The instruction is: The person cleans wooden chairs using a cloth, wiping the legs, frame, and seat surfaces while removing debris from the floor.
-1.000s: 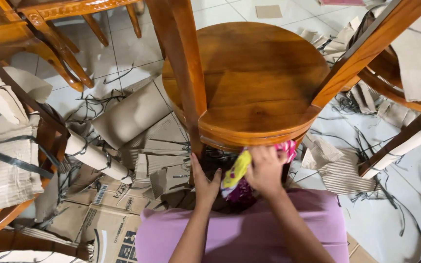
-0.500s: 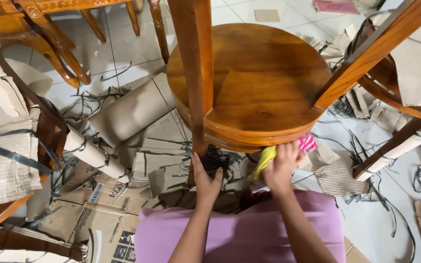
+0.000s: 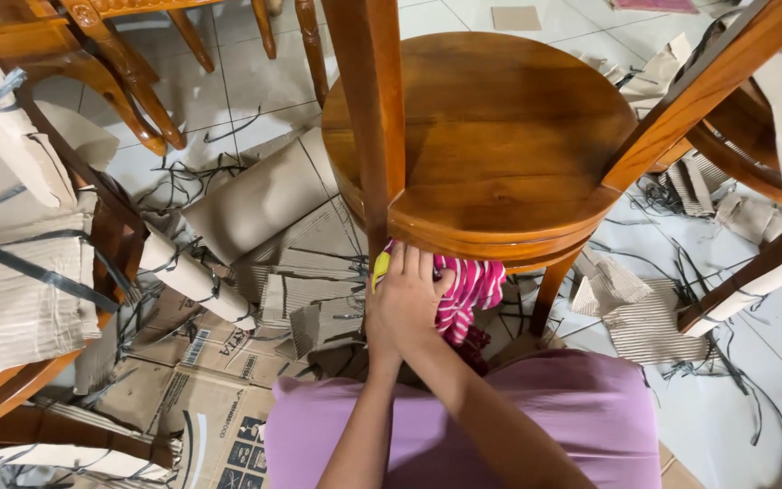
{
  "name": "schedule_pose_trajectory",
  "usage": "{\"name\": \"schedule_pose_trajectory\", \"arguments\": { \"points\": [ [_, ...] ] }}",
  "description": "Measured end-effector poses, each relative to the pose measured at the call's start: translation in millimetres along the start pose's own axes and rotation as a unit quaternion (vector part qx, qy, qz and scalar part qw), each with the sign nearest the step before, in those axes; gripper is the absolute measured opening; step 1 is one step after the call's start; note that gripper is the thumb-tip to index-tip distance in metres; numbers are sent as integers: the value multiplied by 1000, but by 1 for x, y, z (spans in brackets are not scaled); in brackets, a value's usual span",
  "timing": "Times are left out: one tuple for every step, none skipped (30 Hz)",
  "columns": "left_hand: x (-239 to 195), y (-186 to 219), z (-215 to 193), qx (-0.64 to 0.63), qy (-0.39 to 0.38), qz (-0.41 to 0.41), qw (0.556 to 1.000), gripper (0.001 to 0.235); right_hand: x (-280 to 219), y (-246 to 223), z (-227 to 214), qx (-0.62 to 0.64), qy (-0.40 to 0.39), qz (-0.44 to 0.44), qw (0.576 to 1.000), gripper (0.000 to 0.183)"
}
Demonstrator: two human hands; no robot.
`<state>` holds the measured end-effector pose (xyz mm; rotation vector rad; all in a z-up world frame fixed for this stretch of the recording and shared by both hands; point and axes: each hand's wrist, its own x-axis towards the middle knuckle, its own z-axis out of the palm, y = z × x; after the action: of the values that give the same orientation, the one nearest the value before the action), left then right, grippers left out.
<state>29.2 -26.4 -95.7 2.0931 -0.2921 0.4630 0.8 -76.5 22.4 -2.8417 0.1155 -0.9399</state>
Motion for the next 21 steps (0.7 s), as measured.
{"name": "schedule_pose_trajectory", "arguments": {
  "points": [
    [-8,7,-12,1,-1,0,1000,54,0,-2,-4,1,-1,1,1000,63],
    [-15,15,-25,-93,19,-71,993,66,0,-5,-9,-9,8,-4,1000,62],
    [-19,24,-35,-189,42,-138,971,82,3,-5,-14,-20,20,-11,1000,60],
    [-19,36,-41,-191,42,-136,971,82,-1,3,-14,-22,22,-11,999,60],
    [-18,47,-49,-229,39,-163,959,78,-5,10,-15,-19,33,-37,999,59],
    [-17,58,-56,-266,35,-190,944,77,-10,18,-15,-16,43,-63,997,57],
    [-16,59,-57,-266,37,-190,944,77,-13,23,-16,-15,44,-65,997,57],
    [-14,60,-58,-256,39,-193,946,77,-17,28,-17,2,64,-88,994,52],
    [-15,60,-60,-245,40,-197,948,78,-22,32,-17,20,84,-110,990,47],
    [-14,55,-61,-244,42,-199,948,78,-21,25,-18,22,82,-112,990,47],
    [-12,51,-62,-262,34,-215,940,76,-19,19,-19,14,90,-81,993,47],
    [-11,46,-63,-279,25,-230,932,74,-17,12,-19,7,98,-50,994,48],
    [-10,47,-64,-278,27,-232,932,74,-11,2,-20,9,97,-51,994,48],
    [-10,47,-64,-304,42,-238,921,72,-5,-7,-21,1,93,-20,995,46],
    [-9,47,-66,-329,54,-243,911,70,1,-17,-23,-6,90,13,996,44],
    [-9,43,-64,-326,55,-244,912,70,0,-19,-19,-4,88,14,996,44],
    [-9,39,-60,-331,64,-244,909,63,0,-19,-15,-5,85,12,996,43],
    [-9,35,-57,-336,73,-245,907,57,0,-20,-12,-6,83,11,997,42],
    [-7,38,-58,-337,73,-243,907,57,-2,-12,-11,-7,84,11,996,42],
    [-5,41,-59,-341,75,-244,905,57,-5,-4,-10,-3,65,-14,998,45],
    [-4,45,-60,-345,77,-245,903,58,-7,6,-10,1,47,-39,998,48]
  ]
}}
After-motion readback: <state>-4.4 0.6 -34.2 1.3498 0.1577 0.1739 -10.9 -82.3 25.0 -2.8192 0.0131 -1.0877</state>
